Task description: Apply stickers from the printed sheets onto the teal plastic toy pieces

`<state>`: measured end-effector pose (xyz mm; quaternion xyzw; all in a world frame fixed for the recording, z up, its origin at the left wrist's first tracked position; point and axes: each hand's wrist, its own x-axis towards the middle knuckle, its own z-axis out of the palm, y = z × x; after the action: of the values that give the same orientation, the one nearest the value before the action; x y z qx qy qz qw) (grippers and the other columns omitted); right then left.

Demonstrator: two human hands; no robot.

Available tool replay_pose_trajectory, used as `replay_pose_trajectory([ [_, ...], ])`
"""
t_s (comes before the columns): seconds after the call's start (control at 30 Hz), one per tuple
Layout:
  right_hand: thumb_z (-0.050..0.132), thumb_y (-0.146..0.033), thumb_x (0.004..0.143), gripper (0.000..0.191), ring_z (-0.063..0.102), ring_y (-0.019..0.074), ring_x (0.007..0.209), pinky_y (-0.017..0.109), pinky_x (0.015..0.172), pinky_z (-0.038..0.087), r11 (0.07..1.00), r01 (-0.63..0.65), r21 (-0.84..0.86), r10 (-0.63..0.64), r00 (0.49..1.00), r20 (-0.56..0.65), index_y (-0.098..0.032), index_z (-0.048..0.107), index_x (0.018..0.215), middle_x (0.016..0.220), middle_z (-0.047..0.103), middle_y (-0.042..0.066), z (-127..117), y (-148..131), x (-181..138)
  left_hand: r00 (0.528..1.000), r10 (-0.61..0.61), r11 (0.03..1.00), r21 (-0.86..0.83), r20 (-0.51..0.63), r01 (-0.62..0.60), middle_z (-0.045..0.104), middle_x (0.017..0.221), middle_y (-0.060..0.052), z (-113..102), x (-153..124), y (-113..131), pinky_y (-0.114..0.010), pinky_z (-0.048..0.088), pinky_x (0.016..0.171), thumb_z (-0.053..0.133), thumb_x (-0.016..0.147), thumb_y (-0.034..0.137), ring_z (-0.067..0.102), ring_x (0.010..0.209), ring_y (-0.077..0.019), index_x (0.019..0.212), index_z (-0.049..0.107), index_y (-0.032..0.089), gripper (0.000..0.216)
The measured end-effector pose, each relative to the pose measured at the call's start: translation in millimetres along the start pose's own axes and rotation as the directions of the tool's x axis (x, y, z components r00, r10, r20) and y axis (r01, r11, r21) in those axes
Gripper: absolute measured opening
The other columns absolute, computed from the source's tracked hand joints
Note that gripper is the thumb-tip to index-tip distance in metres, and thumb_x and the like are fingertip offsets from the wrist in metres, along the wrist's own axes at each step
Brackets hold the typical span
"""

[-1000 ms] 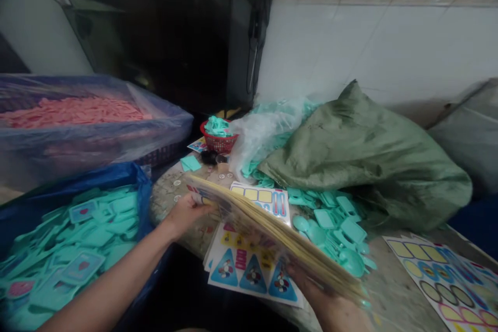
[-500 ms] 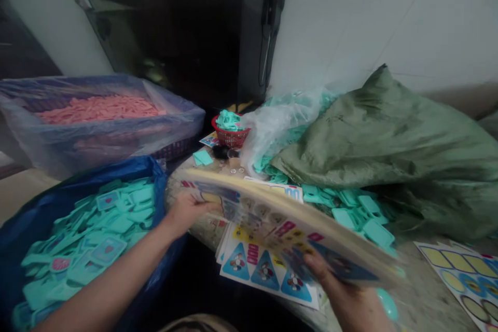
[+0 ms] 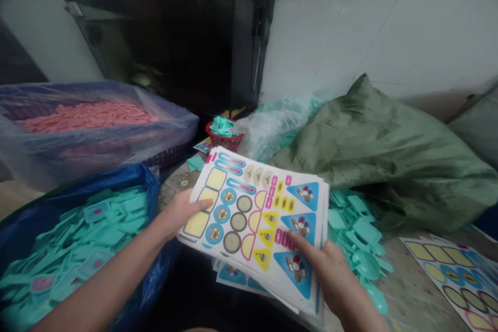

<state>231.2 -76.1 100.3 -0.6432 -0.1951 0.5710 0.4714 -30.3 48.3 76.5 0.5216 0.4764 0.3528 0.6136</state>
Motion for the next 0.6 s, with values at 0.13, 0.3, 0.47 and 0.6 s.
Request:
replay_pose_trajectory([
  [0.13,0.069,-0.04,0.068,0.031,0.07,0.0299,0.069,0.042,0.067,0.056,1.0,-0.028,-0.003,0.028,0.993,0.119,-0.015,0.067,0.086,0.077,0.074,0.011,7,8,8,0.998,-0.065,0.994,0.092,0.003,0.064,0.072,0.074,-0.009,-1,-1,-16,-0.036,0.053,0.057,0.069,0.062,0.039,0.066,0.061,-0.0239,0.088,0.065,0.013,0.037],
  [0.3,0.065,-0.037,0.069,0.025,0.069,0.0268,0.061,0.038,0.061,0.056,1.0,-0.011,0.002,0.011,0.996,0.084,-0.016,0.064,0.082,0.073,0.074,0.009,12,20,18,0.985,0.054,0.948,0.319,-0.165,0.001,0.067,0.098,-0.013,1,10,-42,-0.045,0.043,0.089,0.071,0.053,0.027,0.057,0.101,-0.0343,0.093,0.063,0.014,0.043],
  [0.47,0.059,-0.033,0.074,0.022,0.069,0.0259,0.072,0.038,0.067,0.056,0.981,0.159,-0.11,-0.139,0.975,0.175,-0.018,0.064,0.09,0.084,0.074,0.007,18,-3,13,0.959,0.254,0.892,0.413,-0.129,-0.181,0.047,0.125,-0.015,39,2,-35,-0.044,0.028,0.103,0.062,0.067,0.037,0.039,0.122,-0.0321,0.11,0.054,0.016,0.048],
  [0.6,0.053,-0.027,0.076,0.022,0.066,0.0255,0.084,0.04,0.079,0.052,0.744,0.485,-0.46,-0.43,0.874,0.225,-0.019,0.065,0.092,0.093,0.072,0.006,45,-15,8,0.946,-0.001,0.998,0.056,0.324,-0.018,0.061,0.106,-0.011,71,-5,-27,-0.036,0.047,0.082,0.048,0.078,0.056,0.06,0.092,-0.0231,0.108,0.054,0.017,0.049],
])
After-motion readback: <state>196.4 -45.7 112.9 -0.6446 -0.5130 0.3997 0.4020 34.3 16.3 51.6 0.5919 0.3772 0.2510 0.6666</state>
